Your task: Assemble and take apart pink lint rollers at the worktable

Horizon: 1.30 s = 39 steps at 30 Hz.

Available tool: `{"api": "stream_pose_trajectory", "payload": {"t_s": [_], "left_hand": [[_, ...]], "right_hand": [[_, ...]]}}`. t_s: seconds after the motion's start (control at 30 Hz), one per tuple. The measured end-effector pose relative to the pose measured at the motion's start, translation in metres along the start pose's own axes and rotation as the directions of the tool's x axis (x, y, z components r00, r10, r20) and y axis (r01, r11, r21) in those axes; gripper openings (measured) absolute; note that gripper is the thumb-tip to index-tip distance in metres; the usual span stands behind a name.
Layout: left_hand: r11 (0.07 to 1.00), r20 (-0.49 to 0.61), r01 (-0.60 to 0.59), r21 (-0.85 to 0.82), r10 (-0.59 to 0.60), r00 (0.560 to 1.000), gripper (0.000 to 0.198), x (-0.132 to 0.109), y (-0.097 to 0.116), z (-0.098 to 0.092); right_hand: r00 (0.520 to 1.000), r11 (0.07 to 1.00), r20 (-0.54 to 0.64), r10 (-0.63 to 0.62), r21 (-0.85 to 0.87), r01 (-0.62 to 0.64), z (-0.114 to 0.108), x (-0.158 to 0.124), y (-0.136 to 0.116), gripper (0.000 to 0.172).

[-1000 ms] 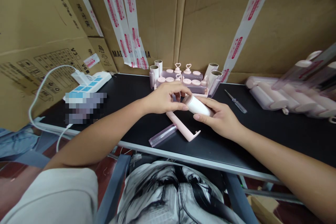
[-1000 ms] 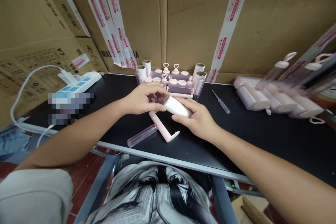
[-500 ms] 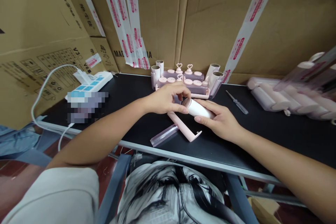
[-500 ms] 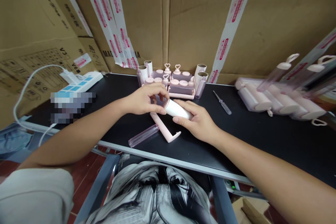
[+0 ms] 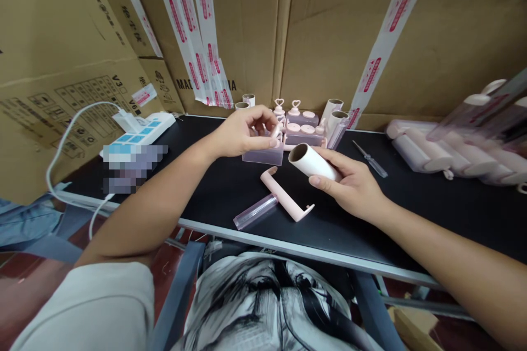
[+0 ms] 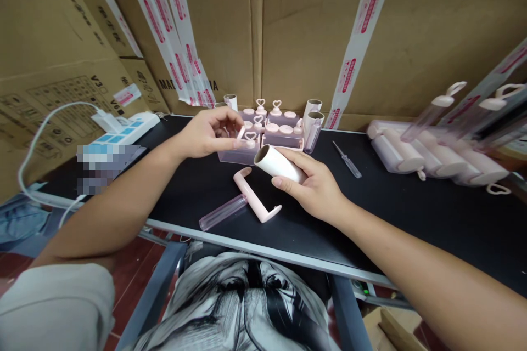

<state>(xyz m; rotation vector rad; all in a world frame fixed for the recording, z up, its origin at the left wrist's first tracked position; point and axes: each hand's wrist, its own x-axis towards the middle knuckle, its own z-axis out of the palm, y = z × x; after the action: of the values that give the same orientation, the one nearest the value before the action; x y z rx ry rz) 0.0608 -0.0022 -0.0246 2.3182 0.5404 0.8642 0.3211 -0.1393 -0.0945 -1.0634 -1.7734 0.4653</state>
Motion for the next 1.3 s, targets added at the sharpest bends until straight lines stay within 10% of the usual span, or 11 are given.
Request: {"api": "stream_pose_trajectory", "payload": {"t_s": [0.27, 1.3], "left_hand": [[0.862, 0.122, 0.083, 0.499, -0.165, 0.979, 0.029, 0.003, -0.018, -0.006], [0.900, 0.086, 0.174, 0.399, -0.225, 0.971, 0.038, 0.001, -0.031, -0.010]], "right_hand": [[1.000, 1.000, -0.010, 0.006, 0.014, -0.006, 0.000, -0.001, -0.001, 0.051], [0.999, 0.998, -0.010, 0.053, 0.023, -0.053, -0.001, 0.001, -0.007, 0.050]]}}
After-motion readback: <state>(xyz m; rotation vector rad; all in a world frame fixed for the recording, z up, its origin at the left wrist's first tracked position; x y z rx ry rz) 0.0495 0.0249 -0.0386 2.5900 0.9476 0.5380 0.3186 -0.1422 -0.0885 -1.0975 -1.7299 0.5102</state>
